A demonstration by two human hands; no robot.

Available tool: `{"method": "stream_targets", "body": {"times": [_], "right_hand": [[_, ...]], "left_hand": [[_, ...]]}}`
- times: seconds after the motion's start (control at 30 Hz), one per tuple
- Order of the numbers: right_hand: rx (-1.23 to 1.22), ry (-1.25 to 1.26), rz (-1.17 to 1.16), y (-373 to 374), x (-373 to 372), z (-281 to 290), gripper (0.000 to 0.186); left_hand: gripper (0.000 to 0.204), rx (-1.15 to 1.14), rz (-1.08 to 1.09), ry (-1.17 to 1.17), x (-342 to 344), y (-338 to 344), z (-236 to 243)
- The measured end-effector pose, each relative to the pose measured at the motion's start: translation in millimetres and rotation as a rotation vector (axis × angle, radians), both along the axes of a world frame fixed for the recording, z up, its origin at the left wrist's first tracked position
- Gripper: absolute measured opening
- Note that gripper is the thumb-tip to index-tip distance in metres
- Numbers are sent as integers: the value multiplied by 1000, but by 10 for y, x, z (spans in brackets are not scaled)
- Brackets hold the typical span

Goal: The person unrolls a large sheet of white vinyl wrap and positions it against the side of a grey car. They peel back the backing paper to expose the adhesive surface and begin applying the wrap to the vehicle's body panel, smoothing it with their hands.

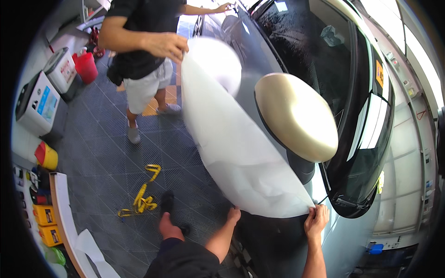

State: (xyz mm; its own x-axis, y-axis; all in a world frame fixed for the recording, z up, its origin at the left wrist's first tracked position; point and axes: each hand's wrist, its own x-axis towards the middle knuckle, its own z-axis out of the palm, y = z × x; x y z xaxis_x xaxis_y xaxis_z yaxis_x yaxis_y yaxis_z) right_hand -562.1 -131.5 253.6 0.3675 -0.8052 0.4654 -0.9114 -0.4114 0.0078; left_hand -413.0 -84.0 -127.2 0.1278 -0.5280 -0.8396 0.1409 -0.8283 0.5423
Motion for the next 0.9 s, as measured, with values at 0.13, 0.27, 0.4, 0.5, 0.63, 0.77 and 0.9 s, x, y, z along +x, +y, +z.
{"method": "stream_targets", "body": {"times": [0.13,0.27,0.4,0.5,0.63,0.77,0.9], "right_hand": [[29,-223,172,228,319,51,13],[-2,-422,335,604,1201,544,9],[28,-541,446,816,1968,847,8],[109,-624,487,806,2398,930,3],[223,-625,631,852,3031,907,4],[320,-617,781,1046,3901,762,6],[308,-636,817,1235,4568,675,10]], "left_hand": [[63,-127,-278,-163,956,496,223],[55,-267,-271,-266,2383,1057,557],[33,-175,-289,-537,3830,1883,916],[30,-13,-190,-718,4494,2481,1105],[26,169,-139,-635,4763,3249,1163],[28,193,-274,-556,4683,3966,1138],[29,98,-208,-481,4666,4201,985]]}}
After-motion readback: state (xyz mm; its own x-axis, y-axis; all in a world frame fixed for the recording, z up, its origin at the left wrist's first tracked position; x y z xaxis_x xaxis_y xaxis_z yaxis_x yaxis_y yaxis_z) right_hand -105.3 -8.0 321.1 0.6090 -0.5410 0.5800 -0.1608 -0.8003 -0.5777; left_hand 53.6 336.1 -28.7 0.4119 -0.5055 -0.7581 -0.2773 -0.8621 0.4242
